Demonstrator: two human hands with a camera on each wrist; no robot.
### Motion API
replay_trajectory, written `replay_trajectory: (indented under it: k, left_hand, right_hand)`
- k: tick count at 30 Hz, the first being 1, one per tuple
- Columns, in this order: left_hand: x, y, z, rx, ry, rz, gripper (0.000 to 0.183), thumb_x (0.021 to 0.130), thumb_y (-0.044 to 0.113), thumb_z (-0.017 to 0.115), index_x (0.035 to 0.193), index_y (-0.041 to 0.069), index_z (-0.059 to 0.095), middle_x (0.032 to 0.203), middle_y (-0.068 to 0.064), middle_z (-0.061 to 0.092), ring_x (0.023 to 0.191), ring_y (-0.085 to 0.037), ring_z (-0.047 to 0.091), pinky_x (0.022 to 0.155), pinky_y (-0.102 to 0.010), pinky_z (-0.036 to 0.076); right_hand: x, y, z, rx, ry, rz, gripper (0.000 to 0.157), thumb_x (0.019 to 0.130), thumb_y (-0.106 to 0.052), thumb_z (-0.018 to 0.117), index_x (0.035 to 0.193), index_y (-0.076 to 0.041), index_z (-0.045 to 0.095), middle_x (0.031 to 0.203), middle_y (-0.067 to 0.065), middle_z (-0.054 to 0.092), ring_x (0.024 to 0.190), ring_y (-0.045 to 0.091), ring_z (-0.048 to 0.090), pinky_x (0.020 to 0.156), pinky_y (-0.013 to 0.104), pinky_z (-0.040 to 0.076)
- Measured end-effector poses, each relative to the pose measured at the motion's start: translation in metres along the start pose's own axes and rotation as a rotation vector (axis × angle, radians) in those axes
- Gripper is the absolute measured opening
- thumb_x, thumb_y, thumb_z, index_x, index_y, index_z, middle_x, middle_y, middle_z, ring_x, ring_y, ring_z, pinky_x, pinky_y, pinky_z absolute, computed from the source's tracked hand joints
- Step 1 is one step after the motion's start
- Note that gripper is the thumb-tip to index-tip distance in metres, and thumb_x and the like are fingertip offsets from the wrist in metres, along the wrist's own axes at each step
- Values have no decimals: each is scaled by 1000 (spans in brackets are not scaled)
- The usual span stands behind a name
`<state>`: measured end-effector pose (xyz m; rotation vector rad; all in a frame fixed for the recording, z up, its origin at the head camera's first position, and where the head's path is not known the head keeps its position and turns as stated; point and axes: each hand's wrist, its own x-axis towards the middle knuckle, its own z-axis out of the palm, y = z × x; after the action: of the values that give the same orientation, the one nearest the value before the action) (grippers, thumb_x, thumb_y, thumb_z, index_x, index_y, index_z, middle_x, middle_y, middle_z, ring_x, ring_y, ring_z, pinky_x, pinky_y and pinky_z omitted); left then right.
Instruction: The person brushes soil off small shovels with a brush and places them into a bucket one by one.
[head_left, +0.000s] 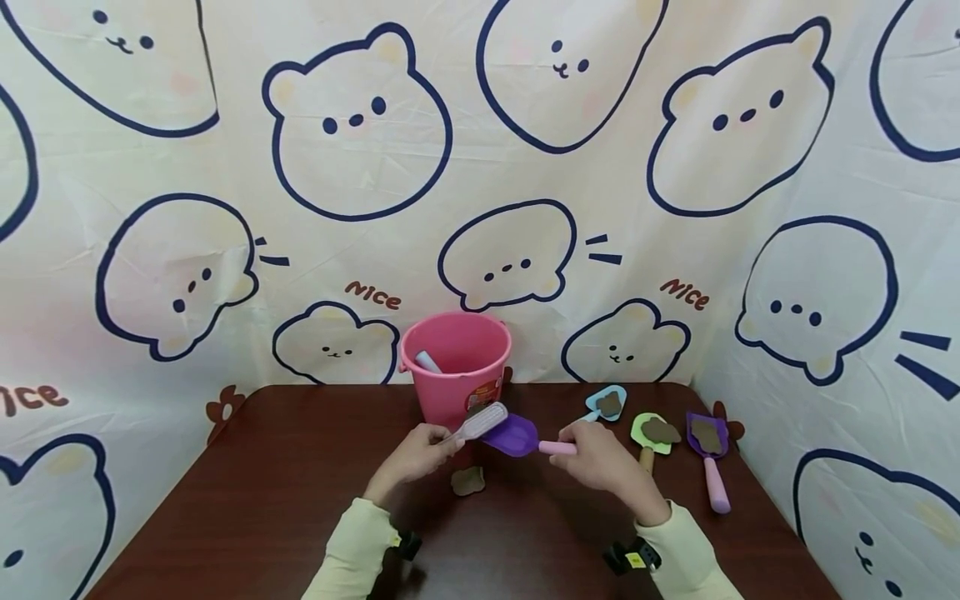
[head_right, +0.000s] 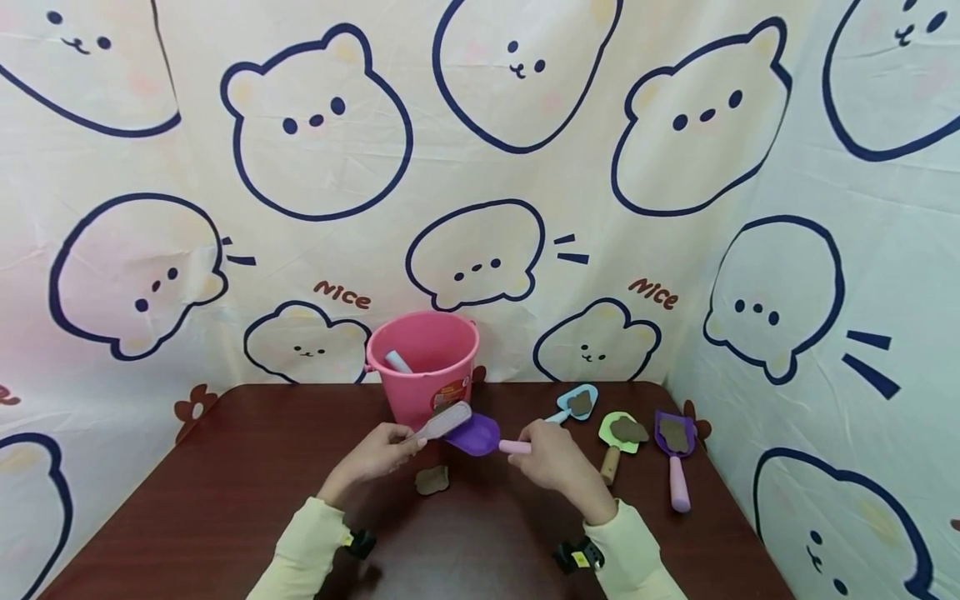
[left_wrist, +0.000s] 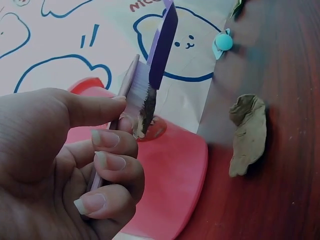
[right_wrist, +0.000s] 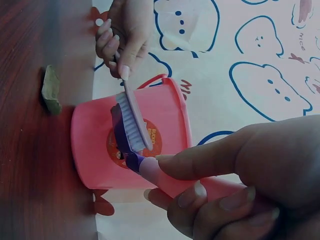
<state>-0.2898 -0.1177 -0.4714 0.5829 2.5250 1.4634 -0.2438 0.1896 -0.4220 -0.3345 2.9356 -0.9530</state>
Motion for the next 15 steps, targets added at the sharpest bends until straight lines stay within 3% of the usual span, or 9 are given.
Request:
replay_trajectory:
  k: [8,15]
  left_hand:
    - [-2,-2,-9,-53,7,-42,30,104,27,59,93,0,65,65,-1,49,54,-12,42,50,-25,37]
    - [-2,6,-5,-136,-52,-12,29,105,25,58,90,0,63,63,0,45,50,-11,38,48,-24,35]
  right_hand:
    - [-2,2,-7,-5,29,26,19,89,-17,79,103,-6,75,79,3,63,67,19,55,59,33,45]
    - [-1,1,-6,13,32,25,22,88,-17,79,106,-4,74,78,3,62,66,19,55,58,33,46]
